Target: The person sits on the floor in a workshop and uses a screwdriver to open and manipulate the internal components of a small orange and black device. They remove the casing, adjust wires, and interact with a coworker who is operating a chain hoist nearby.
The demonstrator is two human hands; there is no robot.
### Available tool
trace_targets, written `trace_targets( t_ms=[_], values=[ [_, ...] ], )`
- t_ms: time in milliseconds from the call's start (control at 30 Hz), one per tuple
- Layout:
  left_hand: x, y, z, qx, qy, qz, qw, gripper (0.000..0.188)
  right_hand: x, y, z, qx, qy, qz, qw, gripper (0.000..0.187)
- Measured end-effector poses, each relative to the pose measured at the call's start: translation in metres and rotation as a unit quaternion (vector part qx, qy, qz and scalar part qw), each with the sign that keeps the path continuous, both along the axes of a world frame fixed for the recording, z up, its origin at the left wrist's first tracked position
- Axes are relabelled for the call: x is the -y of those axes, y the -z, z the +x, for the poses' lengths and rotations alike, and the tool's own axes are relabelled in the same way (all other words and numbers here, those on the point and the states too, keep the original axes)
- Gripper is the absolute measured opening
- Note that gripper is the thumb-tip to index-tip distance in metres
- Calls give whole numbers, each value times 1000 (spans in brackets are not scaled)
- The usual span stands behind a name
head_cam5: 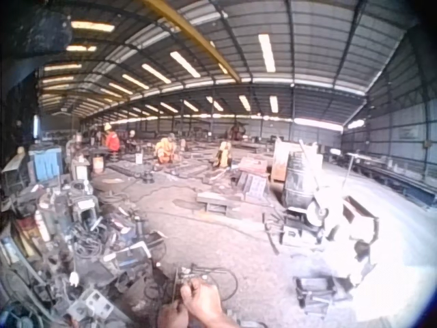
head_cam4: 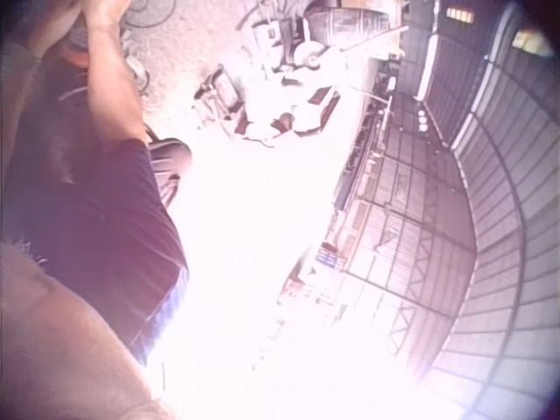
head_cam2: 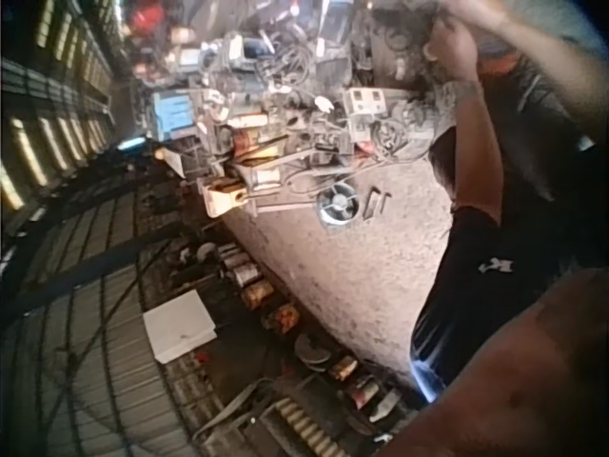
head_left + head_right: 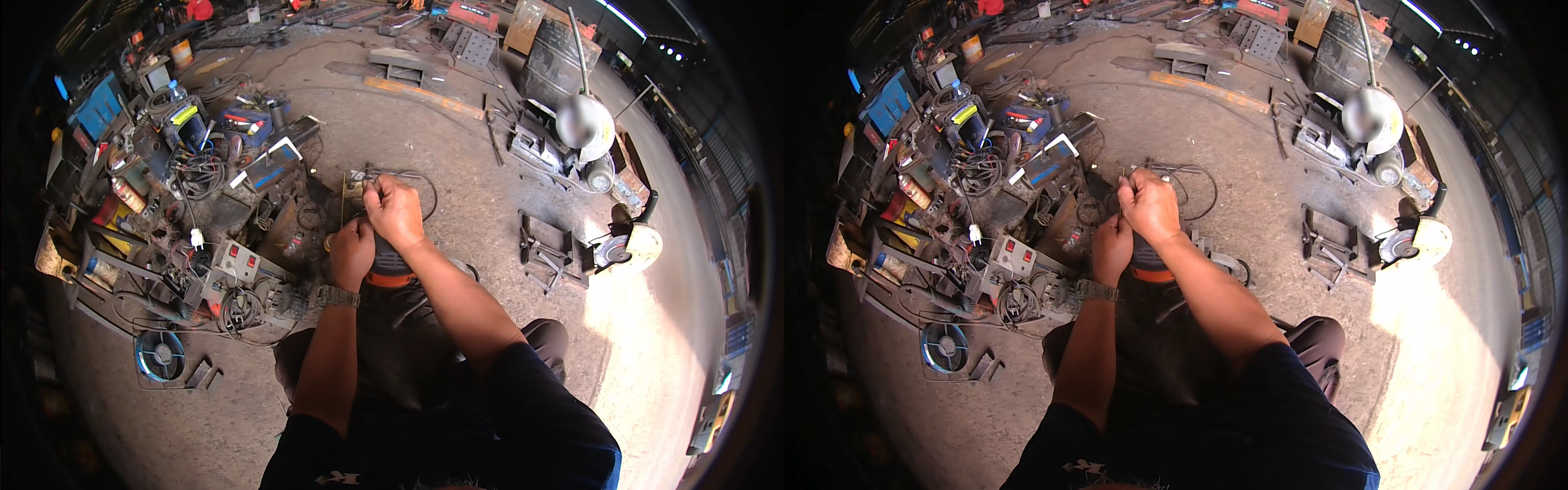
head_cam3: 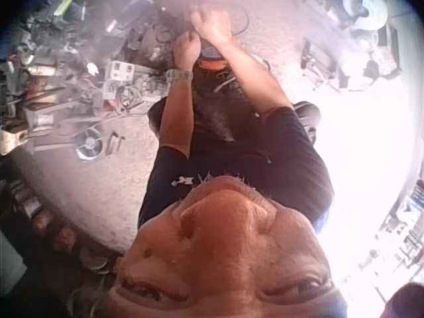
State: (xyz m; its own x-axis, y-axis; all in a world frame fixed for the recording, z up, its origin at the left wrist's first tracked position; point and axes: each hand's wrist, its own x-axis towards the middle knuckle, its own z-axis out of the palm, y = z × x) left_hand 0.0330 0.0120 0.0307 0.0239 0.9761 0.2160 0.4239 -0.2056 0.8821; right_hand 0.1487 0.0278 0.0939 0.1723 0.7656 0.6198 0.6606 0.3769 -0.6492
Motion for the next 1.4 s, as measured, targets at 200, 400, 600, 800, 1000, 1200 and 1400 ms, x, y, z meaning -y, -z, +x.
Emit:
trace_targets(
  t_ms=[200,400,600,800,1000,1200,1400],
  values=[
    [-4,1,-6,-17,-6,-7,1000,38,10,-16,-2,72,12,-8,997,26],
    [-8,-2,-1,-11,-14,4,1000,43,2,-40,10,135,21,-75,988,28],
    [-5,-1,-3,10,6,-28,1000,46,-11,-15,21,-24,-31,-188,981,37],
    [-11,31,-14,284,-20,-65,956,33,-7,-8,37,-231,-264,-294,889,24],
    [11,20,-49,333,42,-133,933,29,-19,-16,56,-232,-390,-333,827,27],
    [28,18,-68,237,-7,-138,962,31,-30,-12,59,-262,-426,-336,798,29],
    [30,22,-68,233,51,-110,965,33,-21,-11,39,-256,-333,-277,864,33]
  ],
)
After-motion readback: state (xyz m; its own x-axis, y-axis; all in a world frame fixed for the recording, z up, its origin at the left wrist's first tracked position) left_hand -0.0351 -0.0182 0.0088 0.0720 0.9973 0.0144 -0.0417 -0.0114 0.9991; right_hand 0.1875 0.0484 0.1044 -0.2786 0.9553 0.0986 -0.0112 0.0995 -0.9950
